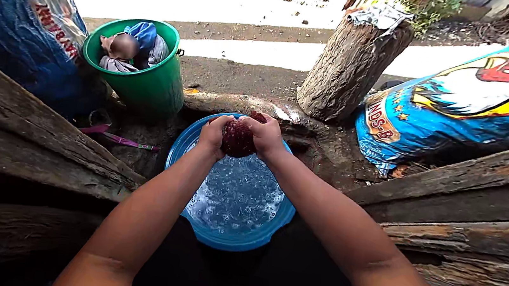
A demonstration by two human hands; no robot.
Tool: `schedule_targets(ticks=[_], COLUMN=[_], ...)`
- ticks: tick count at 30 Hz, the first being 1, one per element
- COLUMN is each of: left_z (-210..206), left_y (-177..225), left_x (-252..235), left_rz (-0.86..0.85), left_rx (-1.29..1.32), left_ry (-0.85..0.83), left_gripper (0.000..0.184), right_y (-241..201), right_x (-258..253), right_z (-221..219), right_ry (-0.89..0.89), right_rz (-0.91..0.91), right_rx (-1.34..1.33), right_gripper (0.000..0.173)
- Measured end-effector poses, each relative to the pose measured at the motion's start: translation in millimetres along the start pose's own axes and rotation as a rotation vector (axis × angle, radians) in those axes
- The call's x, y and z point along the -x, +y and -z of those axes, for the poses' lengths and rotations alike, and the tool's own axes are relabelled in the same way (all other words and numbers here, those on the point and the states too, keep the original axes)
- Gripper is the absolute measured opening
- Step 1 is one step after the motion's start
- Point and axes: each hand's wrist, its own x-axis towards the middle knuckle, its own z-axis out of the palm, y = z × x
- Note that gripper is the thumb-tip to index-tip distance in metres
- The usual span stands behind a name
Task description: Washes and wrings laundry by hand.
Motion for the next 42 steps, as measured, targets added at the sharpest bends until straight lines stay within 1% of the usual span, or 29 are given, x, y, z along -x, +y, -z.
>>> schedule_targets(ticks=[1, 3, 4, 5, 6, 7, 8, 10, 11, 12, 13, 14, 15, 16, 19, 20, 21, 23, 25, 27, 29, 32, 35, 37, 40, 42], left_z=[1, -1, -1, -1, 3, 7, 11, 15, 15, 14, 12, 8, 4, 0, -1, 0, 1, 1, 3, 6, 12, 18, 18, 20, 28, 30], left_y=[0, 1, 4, 7, 10, 14, 17, 21, 19, 15, 11, 7, 7, 8, 11, 11, 11, 14, 18, 20, 16, 4, -8, -21, -38, -47], left_x=[-2, -4, -5, -6, -5, -4, -4, -5, -6, -5, -4, -3, -2, -4, -12, -15, -16, -19, -19, -17, -17, -12, -7, -6, -10, -9], left_rz=[0.013, 0.01, -0.001, -0.007, -0.018, -0.028, -0.035, -0.086, -0.129, -0.187, -0.236, -0.269, -0.273, -0.258, -0.154, -0.118, -0.084, -0.025, 0.039, 0.069, 0.102, 0.179, 0.332, 0.42, 0.408, 0.434], left_rx=[-0.037, -0.1, -0.105, -0.107, -0.123, -0.133, -0.125, -0.03, -0.018, -0.048, -0.091, -0.119, -0.092, -0.049, 0.001, 0.012, 0.027, 0.073, 0.103, 0.069, -0.018, -0.276, -0.487, -0.624, -0.972, -1.035], left_ry=[0.0, 0.019, 0.022, 0.013, -0.014, -0.053, -0.077, -0.104, -0.116, -0.118, -0.113, -0.092, -0.062, -0.026, 0.071, 0.086, 0.094, 0.106, 0.103, 0.046, -0.04, -0.13, -0.232, -0.287, -0.48, -0.512], left_gripper=[0.033, 0.035, 0.035, 0.036, 0.039, 0.04, 0.037, 0.022, 0.017, 0.013, 0.011, 0.012, 0.014, 0.02, 0.039, 0.044, 0.047, 0.05, 0.049, 0.042, 0.036, 0.03, 0.029, 0.029, 0.035, 0.036], right_y=[2, 2, 2, 1, 1, 0, -1, 0, 1, 3, 5, 6, 5, 4, 3, 3, 4, 6, 8, 5, 4, 17, 36, 49, 59, 63], right_x=[0, -3, -5, -7, -9, -11, -13, -16, -20, -23, -23, -23, -21, -20, -19, -19, -19, -19, -14, -6, 6, 21, 35, 46, 56, 59], right_z=[1, 0, -1, -1, 0, 1, 3, 8, 11, 13, 13, 11, 8, 3, -12, -15, -16, -15, -12, -10, -9, -7, -7, -6, -4, -3], right_ry=[-0.003, 0.03, 0.049, 0.053, 0.014, -0.06, -0.151, -0.314, -0.366, -0.381, -0.372, -0.349, -0.314, -0.254, 0.015, 0.072, 0.099, 0.099, 0.045, -0.019, -0.103, -0.226, -0.376, -0.485, -0.647, -0.724], right_rz=[0.086, 0.236, 0.283, 0.289, 0.241, 0.124, -0.033, -0.357, -0.481, -0.552, -0.567, -0.541, -0.498, -0.439, -0.174, -0.063, 0.053, 0.323, 0.606, 0.806, 0.942, 1.083, 1.158, 1.145, 1.099, 1.073], right_rx=[0.104, 0.235, 0.255, 0.243, 0.2, 0.106, -0.044, -0.36, -0.457, -0.517, -0.534, -0.534, -0.526, -0.503, -0.382, -0.3, -0.196, 0.046, 0.26, 0.422, 0.547, 0.691, 0.839, 0.917, 0.963, 0.977], right_gripper=[0.021, 0.021, 0.022, 0.024, 0.034, 0.049, 0.058, 0.065, 0.073, 0.075, 0.073, 0.066, 0.057, 0.05, 0.03, 0.022, 0.018, 0.022, 0.019, 0.018, 0.02, 0.024, 0.027, 0.028, 0.028, 0.028])
